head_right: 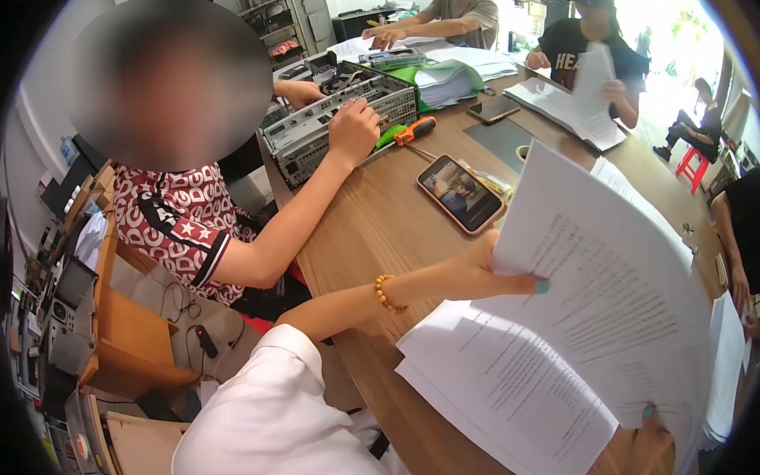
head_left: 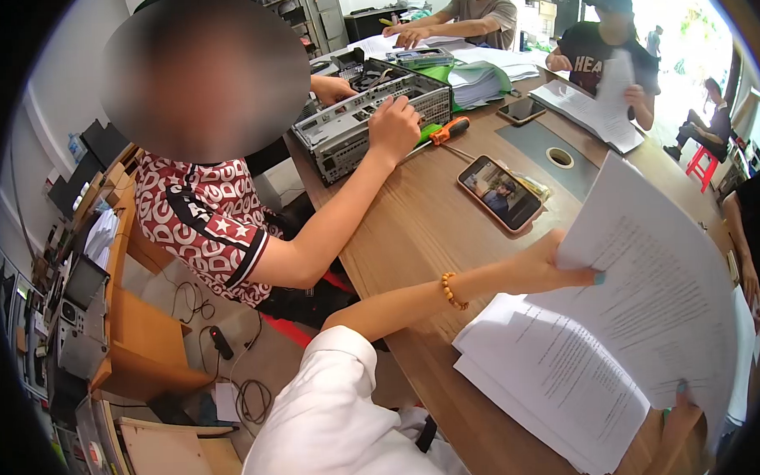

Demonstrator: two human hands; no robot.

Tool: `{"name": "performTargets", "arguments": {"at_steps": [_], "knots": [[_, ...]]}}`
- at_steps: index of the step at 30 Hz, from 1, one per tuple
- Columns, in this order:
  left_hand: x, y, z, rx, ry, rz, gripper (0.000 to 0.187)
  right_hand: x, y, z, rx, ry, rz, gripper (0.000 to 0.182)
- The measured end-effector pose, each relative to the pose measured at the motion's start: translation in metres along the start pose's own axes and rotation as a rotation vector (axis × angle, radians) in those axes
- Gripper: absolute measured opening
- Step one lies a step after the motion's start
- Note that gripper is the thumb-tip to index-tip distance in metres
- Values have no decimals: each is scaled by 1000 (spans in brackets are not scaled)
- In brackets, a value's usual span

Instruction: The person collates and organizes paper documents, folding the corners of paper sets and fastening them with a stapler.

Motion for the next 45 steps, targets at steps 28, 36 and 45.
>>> {"name": "performTargets", "arguments": {"at_steps": [28, 36, 45], "knots": [[39, 21, -4, -24, 6, 311, 25, 68, 11, -64, 222, -77, -117, 48], [37, 23, 7, 102, 60, 378, 19, 70, 9, -61, 290, -158, -212, 39], [30, 30, 7, -30, -75, 292, 23, 75, 15, -76, 30, -263, -151, 29]]}}
Point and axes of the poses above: each hand's wrist, its own y-axis away from the middle knuckle, its own z-axis out of the back of the hand, x = y × z, the point moved 5 cm from there along -y, towards the middle knuckle, and after that the axes turned 5 degrees about x, right-handed, at the moved point
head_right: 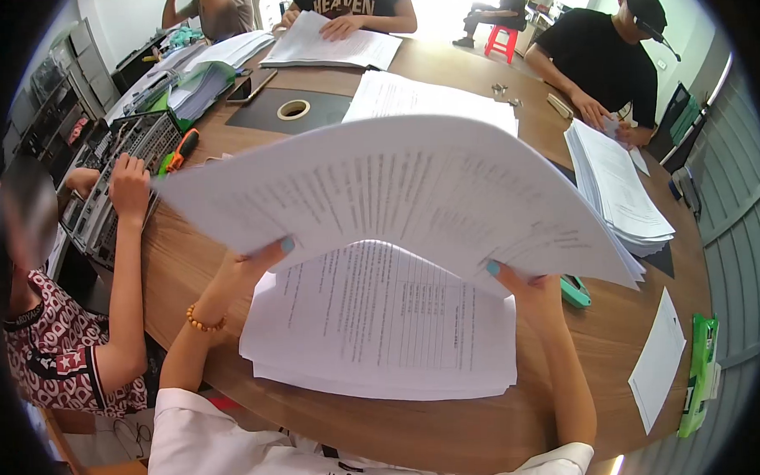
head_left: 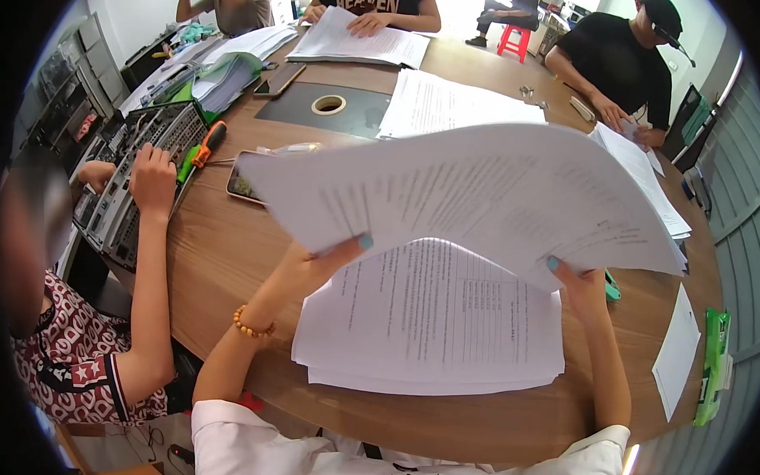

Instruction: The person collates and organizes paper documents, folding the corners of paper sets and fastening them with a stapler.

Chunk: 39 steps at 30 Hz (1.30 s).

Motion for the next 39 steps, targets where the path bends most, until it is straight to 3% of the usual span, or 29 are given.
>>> {"name": "performTargets", "arguments": {"at_steps": [3, 6, 9, 13, 15, 18, 21, 24, 28, 31, 34, 36, 37, 39], "knots": [[-17, -2, 0, -81, -11, -48, 23, 16, 1, 4, 152, 199, 109, 42], [-18, -2, 4, -31, 20, -116, 22, 29, 4, 5, 239, 110, 135, 40], [-7, -6, 4, 42, 85, -136, 21, 9, 0, 15, 92, -19, 122, 35], [8, -9, 5, -45, 155, -20, 20, 7, -4, 13, 176, -21, -28, 34], [8, -4, 4, -81, 81, -39, 18, 9, -3, 5, 190, 233, 67, 33], [-1, -2, 5, -122, 97, -90, 15, 34, -1, -2, 221, 141, 221, 30], [13, -3, 5, -119, 163, -67, 15, 5, -3, 4, 47, 197, 18, 25], [14, -2, 2, -142, 166, -27, 17, 13, -7, -6, 126, 90, 169, 22], [28, -5, -7, -235, 360, 60, 18, 6, -11, 3, 124, 134, 65, 22], [19, -1, 7, -184, 106, 50, 23, 9, -14, 1, 82, 53, 63, 18], [-3, 44, 30, -73, 159, 83, 33, 53, -15, 7, 151, 122, 32, 24], [-15, 87, 56, 55, 123, 19, 42, 75, -18, 5, 425, 257, -97, 26], [-29, 80, 58, 127, 87, -18, 44, 78, -23, 12, 430, 258, -95, 26], [-54, 46, 52, 244, 45, -43, 46, 78, -31, 2, 803, 392, -10, 24]]}}
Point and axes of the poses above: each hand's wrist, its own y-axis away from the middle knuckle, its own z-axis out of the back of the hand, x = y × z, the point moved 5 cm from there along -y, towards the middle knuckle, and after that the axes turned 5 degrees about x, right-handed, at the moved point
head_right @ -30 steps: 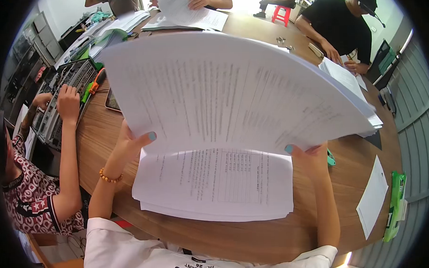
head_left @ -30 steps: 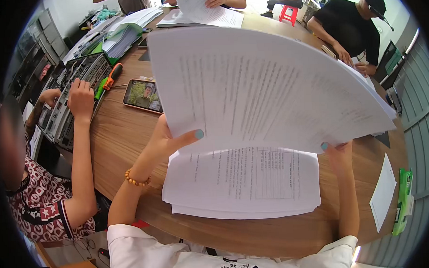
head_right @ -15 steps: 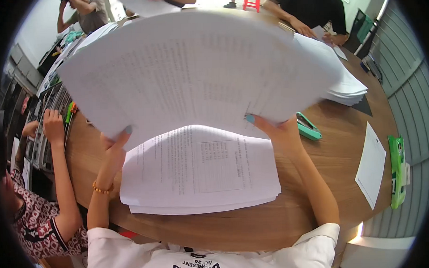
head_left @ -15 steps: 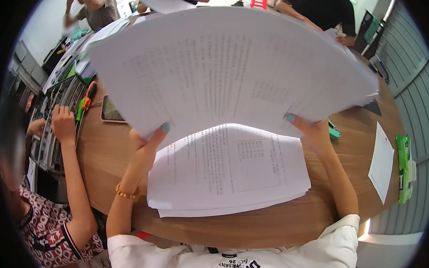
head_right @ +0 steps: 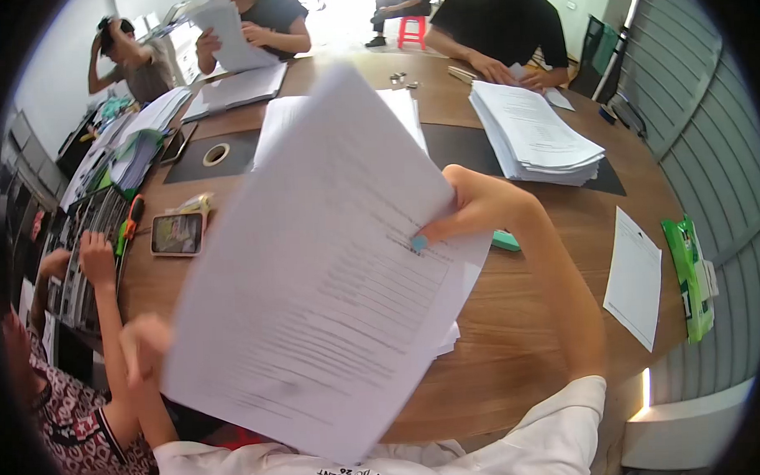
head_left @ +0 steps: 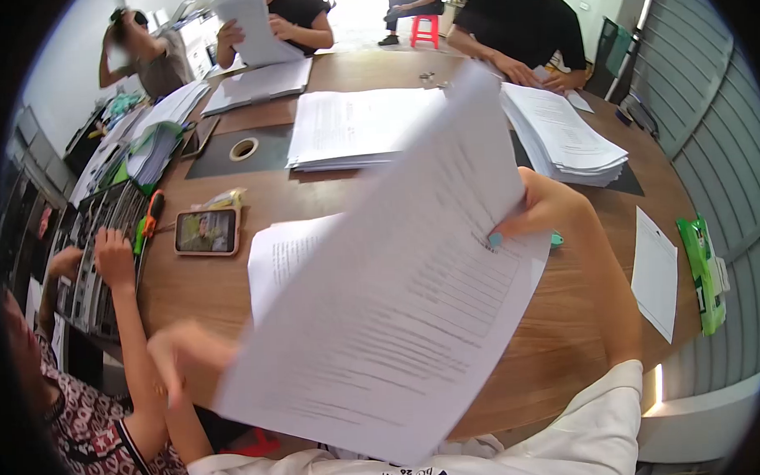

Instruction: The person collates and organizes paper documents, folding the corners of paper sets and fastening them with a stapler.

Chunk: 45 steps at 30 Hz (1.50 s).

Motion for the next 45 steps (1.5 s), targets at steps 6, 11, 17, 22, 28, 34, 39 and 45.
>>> {"name": "performTargets", "arguments": {"at_steps": [6, 11, 17, 22, 28, 34, 39, 45], "knots": [[14, -86, -51, 318, 214, 66, 54, -14, -70, -42, 566, 150, -228, 22], [40, -97, -70, 383, 434, 108, 59, -17, -94, -53, 616, 288, -342, 28], [70, -92, -61, 186, 153, 255, 31, -24, -98, -52, 644, 361, -446, 35], [77, -83, -55, 31, 227, 162, 28, -4, -119, -42, 403, 529, -105, 43], [86, -81, -57, -45, 303, 270, 26, 39, -133, -97, -173, 502, 245, 32], [85, -82, -58, -84, 244, 251, 24, 34, -138, -115, -234, 432, 275, 24], [86, -82, -59, -165, 191, 179, 22, 36, -139, -114, -222, 322, 218, 19], [84, -82, -60, -217, 66, 149, 19, 34, -138, -113, -217, 274, 204, 20]]}}
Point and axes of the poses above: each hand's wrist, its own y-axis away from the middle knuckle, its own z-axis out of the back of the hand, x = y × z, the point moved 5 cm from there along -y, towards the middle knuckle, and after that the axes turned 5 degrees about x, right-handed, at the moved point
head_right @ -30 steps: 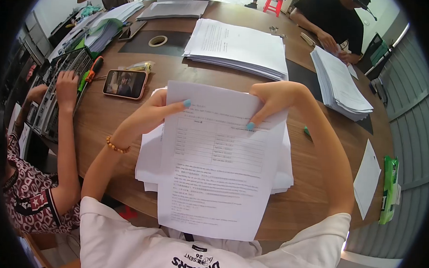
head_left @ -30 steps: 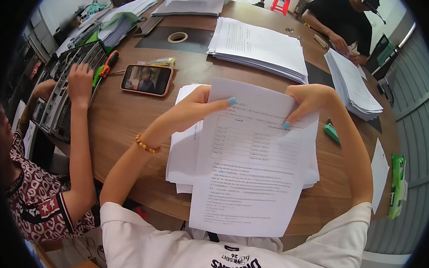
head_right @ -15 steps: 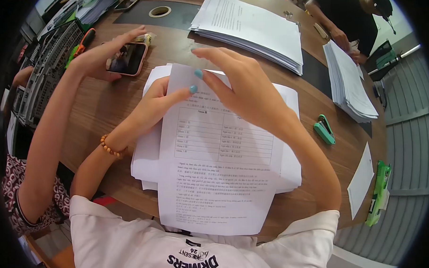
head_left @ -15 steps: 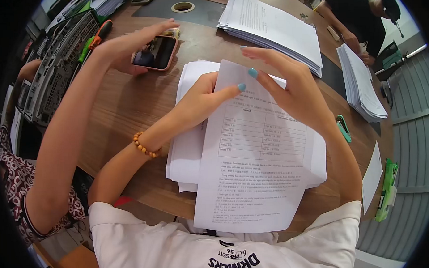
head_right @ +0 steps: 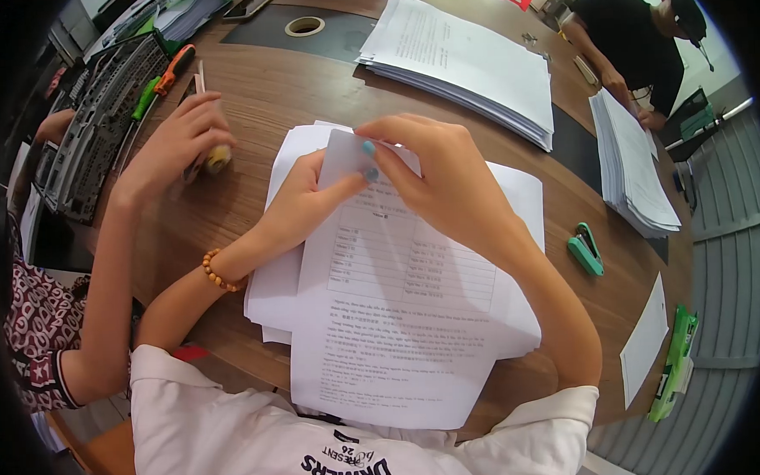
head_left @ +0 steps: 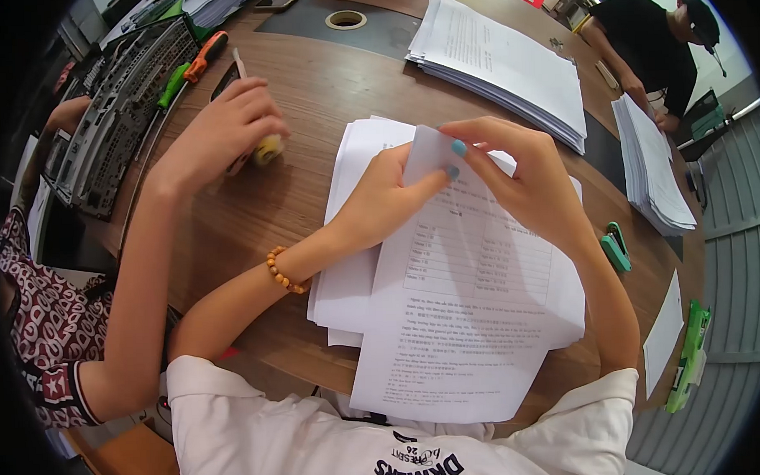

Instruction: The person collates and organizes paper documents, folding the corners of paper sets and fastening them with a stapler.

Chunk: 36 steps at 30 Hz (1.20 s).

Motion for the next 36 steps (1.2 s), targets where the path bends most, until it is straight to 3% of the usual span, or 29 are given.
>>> {"name": "performTargets", "arguments": {"at_steps": [7, 17, 23, 28, 31, 36], "knots": [[-1, 1, 0, 51, -59, 76, 19, 4, 0, -2, -17, 37, 39, 22], [1, 0, -2, -9, -14, -70, 15, 13, 0, -2, -3, 27, 18, 22], [3, 1, -2, 62, -84, 38, 16, 14, 2, -2, -12, 26, 63, 21], [-7, 0, -4, -49, -112, -190, 16, 11, -1, 1, -16, 31, 76, 15], [-4, 1, -5, 29, -69, -10, 17, 3, -4, 1, -5, -19, 33, 12], [-2, 2, -4, 55, -112, 46, 18, -4, -5, 5, -33, -89, 8, 10]]}}
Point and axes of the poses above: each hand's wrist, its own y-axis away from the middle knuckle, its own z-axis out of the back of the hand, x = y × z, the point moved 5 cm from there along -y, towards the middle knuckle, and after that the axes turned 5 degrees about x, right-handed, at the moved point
